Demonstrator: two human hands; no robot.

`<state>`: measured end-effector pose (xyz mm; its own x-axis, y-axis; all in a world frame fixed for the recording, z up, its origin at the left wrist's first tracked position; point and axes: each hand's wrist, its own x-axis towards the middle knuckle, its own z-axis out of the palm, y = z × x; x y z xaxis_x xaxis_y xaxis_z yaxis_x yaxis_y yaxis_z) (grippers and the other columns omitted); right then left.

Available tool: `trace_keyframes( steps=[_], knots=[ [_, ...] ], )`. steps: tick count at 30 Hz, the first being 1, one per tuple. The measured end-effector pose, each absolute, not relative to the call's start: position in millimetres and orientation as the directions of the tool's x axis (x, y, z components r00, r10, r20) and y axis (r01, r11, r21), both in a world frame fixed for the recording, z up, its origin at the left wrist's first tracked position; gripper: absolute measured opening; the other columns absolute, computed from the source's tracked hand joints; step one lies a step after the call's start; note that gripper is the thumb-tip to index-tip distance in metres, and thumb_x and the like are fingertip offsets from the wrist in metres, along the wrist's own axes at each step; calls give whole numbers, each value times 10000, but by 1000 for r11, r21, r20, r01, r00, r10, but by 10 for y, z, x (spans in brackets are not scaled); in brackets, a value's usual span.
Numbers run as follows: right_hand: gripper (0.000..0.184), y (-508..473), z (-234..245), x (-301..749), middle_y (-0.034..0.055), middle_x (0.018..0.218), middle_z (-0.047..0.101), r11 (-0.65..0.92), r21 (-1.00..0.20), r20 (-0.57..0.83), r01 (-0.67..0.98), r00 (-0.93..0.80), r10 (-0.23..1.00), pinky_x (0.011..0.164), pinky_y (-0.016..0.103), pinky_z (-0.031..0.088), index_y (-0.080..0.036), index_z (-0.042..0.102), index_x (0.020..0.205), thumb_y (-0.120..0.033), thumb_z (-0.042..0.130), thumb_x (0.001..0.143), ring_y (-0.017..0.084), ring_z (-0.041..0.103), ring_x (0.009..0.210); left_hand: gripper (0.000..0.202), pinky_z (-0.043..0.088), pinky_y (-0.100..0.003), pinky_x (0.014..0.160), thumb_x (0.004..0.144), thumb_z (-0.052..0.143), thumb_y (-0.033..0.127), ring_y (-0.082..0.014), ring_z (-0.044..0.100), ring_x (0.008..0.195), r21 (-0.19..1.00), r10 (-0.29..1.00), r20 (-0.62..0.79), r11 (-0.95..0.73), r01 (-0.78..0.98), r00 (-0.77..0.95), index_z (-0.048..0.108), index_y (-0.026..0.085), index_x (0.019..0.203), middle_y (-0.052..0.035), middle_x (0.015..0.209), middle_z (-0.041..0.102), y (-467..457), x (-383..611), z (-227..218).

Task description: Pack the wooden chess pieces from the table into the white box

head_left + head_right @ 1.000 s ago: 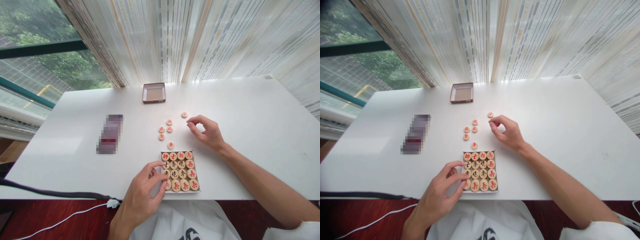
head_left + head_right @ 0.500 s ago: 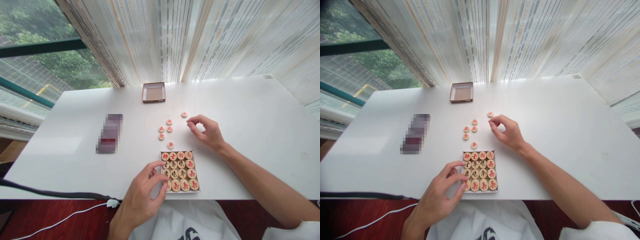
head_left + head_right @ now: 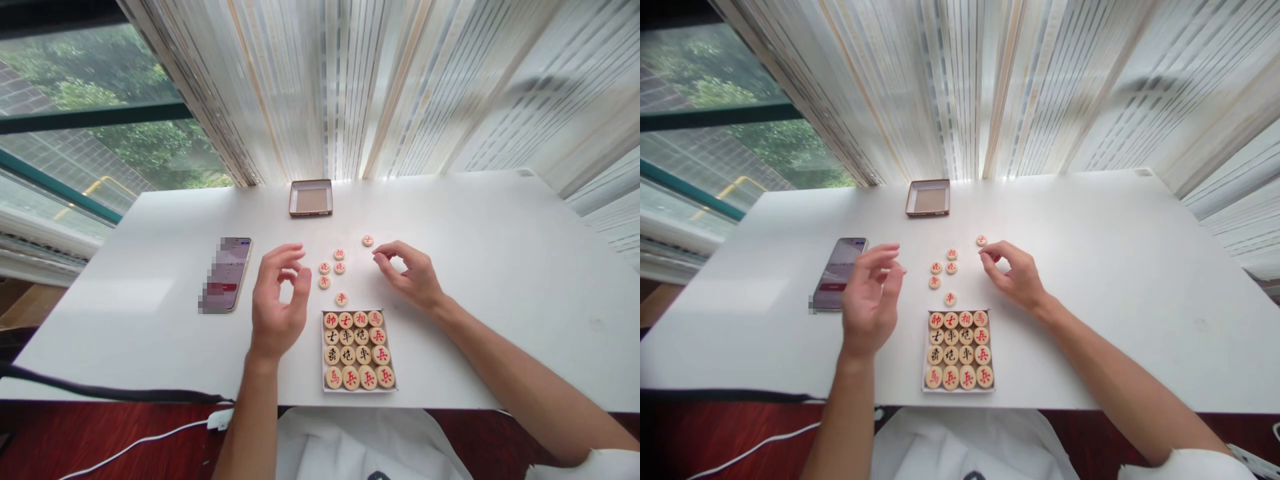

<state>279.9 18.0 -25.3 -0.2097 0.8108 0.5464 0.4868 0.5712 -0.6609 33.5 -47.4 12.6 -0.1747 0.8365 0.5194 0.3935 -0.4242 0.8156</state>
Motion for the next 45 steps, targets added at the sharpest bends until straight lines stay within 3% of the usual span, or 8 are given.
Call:
trace_keyframes(
  steps=[5,9,12,16,22,25,39,45],
  knots=[
    [70,189,-256,2790,38,825,719,559,-683,534,470,-200,821,682,314,556,-218,681,958,-247,617,958,184,664,724,225,549,-265,772,995,570,376,-158,667,916,860,904,422,-375,346,-68,659,201,1105,-74,1151,701,398,469,146],
    [78,192,-250,2783,41,831,713,565,-694,530,445,-215,820,705,331,553,-219,676,956,-257,609,965,189,666,728,263,549,-301,831,1001,523,368,-184,693,947,828,964,242,-264,496,109,670,183,1117,-80,1120,737,877,451,13],
    [76,190,-260,2787,37,833,707,556,-709,512,434,-225,829,714,333,552,-223,672,959,-256,605,970,188,662,732,216,548,-312,810,934,623,373,-200,704,900,800,955,193,-286,527,225,724,203,1022,-50,1010,769,939,366,-59],
    [77,183,-286,2780,35,839,707,534,-734,470,420,-253,845,720,330,554,-227,665,956,-257,598,976,188,665,745,223,552,-310,766,941,608,382,-201,698,909,775,932,165,-324,542,322,731,227,1043,-42,1060,759,737,251,-113],
    [101,182,-300,2749,35,844,711,476,-762,388,438,-279,878,705,316,550,-222,674,943,-267,590,977,182,662,747,291,467,-410,1103,989,507,236,-229,614,1205,679,839,274,-515,523,470,694,239,1211,-66,1266,695,441,170,-206],
    [112,179,-296,2745,38,849,718,464,-763,371,450,-284,884,698,315,552,-223,680,953,-279,587,980,184,666,747,390,419,-448,1162,969,470,155,-241,556,1299,606,808,264,-564,561,527,677,257,1284,-61,1377,645,374,163,-205],
    [112,174,-316,2759,34,851,714,464,-755,349,463,-316,882,678,309,540,-222,687,976,-266,584,983,176,661,727,479,389,-523,1167,951,474,132,-273,454,1375,464,815,227,-571,677,532,636,271,1380,-42,1445,614,386,46,-288],
    [115,165,-316,2767,38,850,713,477,-748,358,462,-324,876,677,311,537,-218,689,981,-259,582,985,176,655,726,282,441,-474,1107,938,570,157,-249,580,1238,488,833,368,-551,676,413,731,243,1152,-59,1271,711,448,-10,-307]
  ],
)
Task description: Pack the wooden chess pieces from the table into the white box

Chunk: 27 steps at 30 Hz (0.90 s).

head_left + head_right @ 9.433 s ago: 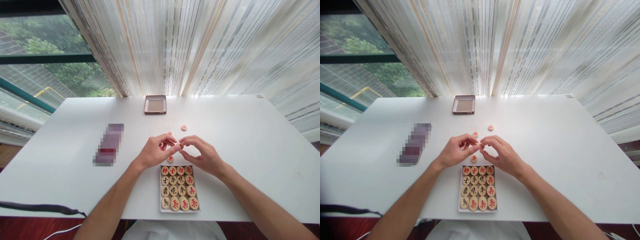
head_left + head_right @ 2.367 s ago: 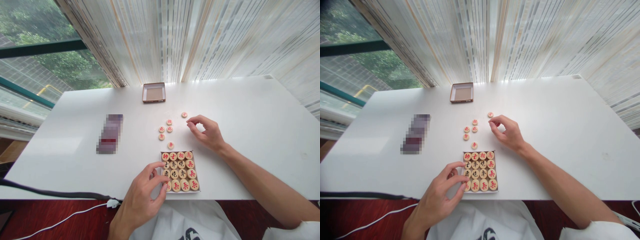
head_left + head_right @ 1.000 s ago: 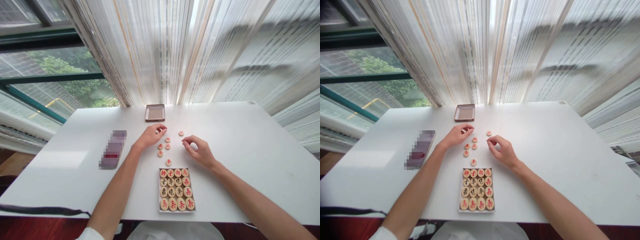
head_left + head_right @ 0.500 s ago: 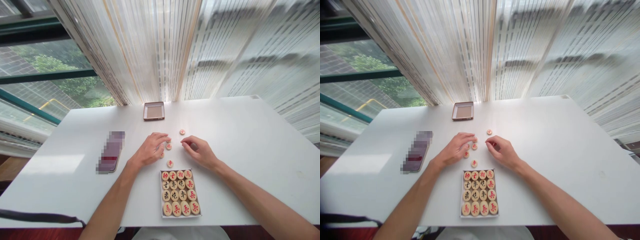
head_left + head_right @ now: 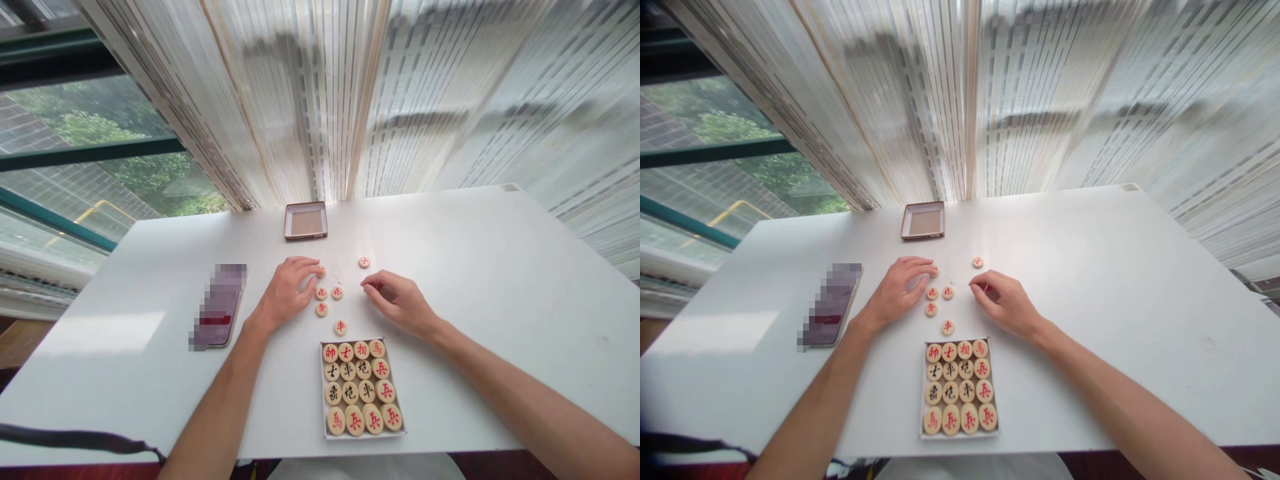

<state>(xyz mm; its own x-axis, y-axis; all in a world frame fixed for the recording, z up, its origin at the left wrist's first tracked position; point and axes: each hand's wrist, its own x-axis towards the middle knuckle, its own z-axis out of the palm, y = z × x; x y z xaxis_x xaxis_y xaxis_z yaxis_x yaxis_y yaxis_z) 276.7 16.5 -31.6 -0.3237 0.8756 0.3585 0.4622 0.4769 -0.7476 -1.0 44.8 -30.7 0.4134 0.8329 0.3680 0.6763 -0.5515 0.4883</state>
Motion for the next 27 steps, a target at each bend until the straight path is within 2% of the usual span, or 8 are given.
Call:
trace_keyframes(
  steps=[5,11,15,22,27],
  knots=[
    [116,163,-313,2759,36,838,712,478,-747,358,462,-325,875,663,312,538,-222,688,967,-269,584,984,177,653,715,265,487,-431,1035,926,669,248,-243,632,1125,536,858,401,-504,677,321,698,231,1189,-71,1153,745,501,29,-366],
    [109,167,-312,2757,34,849,720,478,-749,357,460,-328,875,684,320,546,-225,687,966,-261,586,982,178,659,728,200,504,-423,1007,922,695,292,-239,661,1078,553,874,396,-472,687,281,722,230,1110,-67,1092,760,529,70,-377],
    [110,169,-308,2761,37,848,726,475,-748,358,463,-321,877,689,326,550,-227,689,961,-263,588,982,183,663,730,208,550,-371,939,927,674,281,-202,704,984,668,894,386,-441,599,227,688,212,1123,-68,1108,745,476,88,-313],
    [110,138,-265,2752,47,913,755,444,-807,353,389,-285,891,753,336,591,-226,696,1017,-294,622,971,196,709,805,258,583,-312,870,893,725,264,-166,704,921,822,886,326,-437,364,330,680,211,1142,-62,1094,732,241,280,-139],
    [125,53,-221,2691,49,955,770,437,-851,337,291,-335,880,795,343,603,-232,697,1051,-301,641,963,194,723,848,266,594,-309,805,879,753,306,-187,703,928,875,886,238,-373,309,397,713,223,1129,-74,1088,750,98,408,-67]
  ],
)
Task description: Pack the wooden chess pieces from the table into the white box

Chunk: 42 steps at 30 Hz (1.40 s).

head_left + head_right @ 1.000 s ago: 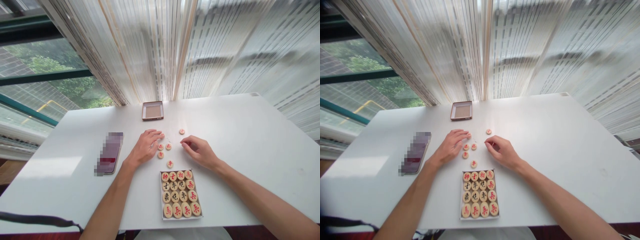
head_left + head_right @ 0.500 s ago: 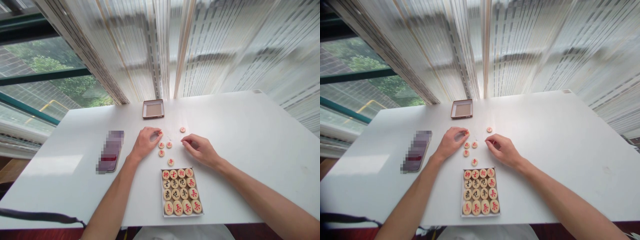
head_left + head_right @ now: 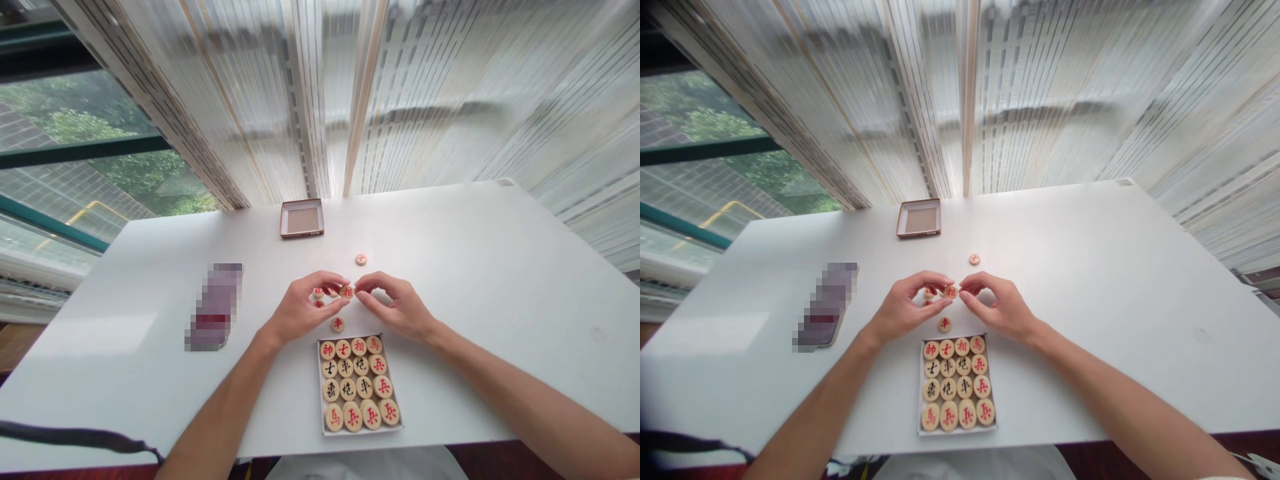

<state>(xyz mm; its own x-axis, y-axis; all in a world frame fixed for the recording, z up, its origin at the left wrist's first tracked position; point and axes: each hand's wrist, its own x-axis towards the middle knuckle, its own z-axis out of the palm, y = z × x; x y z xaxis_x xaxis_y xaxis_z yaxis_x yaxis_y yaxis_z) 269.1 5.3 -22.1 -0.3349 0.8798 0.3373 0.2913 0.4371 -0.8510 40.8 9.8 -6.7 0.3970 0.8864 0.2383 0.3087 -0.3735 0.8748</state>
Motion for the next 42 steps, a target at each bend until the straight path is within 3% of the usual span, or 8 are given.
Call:
trace_keyframes(
  steps=[4,17,30,42],
  knots=[
    [127,3,-211,2649,39,901,768,376,-895,281,239,-352,893,749,325,599,-228,685,1039,-323,658,959,185,725,814,256,582,-288,699,855,782,313,-180,685,856,886,887,190,-339,315,420,727,231,1091,-73,1057,757,59,453,-58],
    [109,-1,-228,2660,32,884,744,327,-920,247,218,-327,912,730,328,581,-228,673,1006,-326,661,960,179,707,797,248,521,-238,593,880,757,294,-143,675,783,890,875,176,-338,308,452,736,225,1117,-60,1050,757,87,441,-84],
    [228,11,-249,2688,33,951,730,469,-864,377,184,-382,844,794,332,606,-223,646,1132,-205,697,910,164,687,835,288,558,-237,660,917,726,302,-177,721,935,879,867,181,-355,320,465,736,220,1194,-67,1144,773,91,415,-81],
    [231,5,-243,2692,40,976,742,511,-830,410,224,-375,831,786,343,608,-226,649,1137,-199,698,913,169,690,837,321,538,-238,649,921,718,314,-175,730,880,914,879,96,-263,308,467,730,232,1231,-58,1082,795,87,409,-85]
  ],
)
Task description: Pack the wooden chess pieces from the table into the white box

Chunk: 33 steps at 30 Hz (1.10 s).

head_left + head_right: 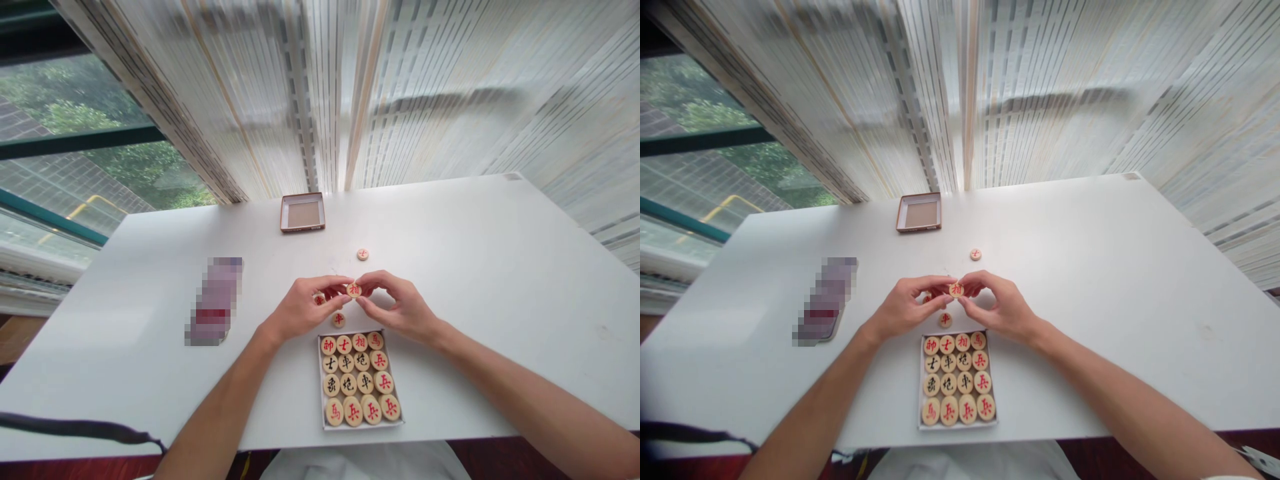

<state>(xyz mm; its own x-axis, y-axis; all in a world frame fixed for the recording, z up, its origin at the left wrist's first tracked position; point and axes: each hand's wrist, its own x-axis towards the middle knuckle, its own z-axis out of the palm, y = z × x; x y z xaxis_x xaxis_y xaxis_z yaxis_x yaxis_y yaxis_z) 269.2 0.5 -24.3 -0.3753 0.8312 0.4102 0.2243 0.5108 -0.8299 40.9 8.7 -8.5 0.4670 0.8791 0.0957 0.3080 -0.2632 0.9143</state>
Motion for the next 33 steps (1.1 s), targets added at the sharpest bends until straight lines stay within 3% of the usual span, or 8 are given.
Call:
trace_keyframes(
  steps=[5,11,33],
  knots=[
    [232,4,-253,2684,38,974,743,521,-824,423,223,-369,828,780,338,603,-228,652,1138,-199,700,913,167,687,829,334,536,-247,647,927,707,321,-163,731,810,928,878,53,-219,301,476,720,231,1249,-61,1050,798,80,401,-66],
    [246,-2,-265,2688,33,970,743,530,-819,434,221,-367,823,782,321,597,-225,656,1142,-184,713,906,158,682,827,328,560,-250,724,920,719,325,-174,733,905,937,875,69,-222,270,479,718,225,1233,-56,1031,794,77,404,-50],
    [150,1,-244,2676,43,944,744,555,-798,450,233,-382,808,755,339,596,-220,658,1077,-207,685,930,169,689,812,222,538,-247,676,910,712,292,-114,654,746,928,874,107,-259,268,473,693,180,1100,-54,1007,738,65,435,-18]
  ],
)
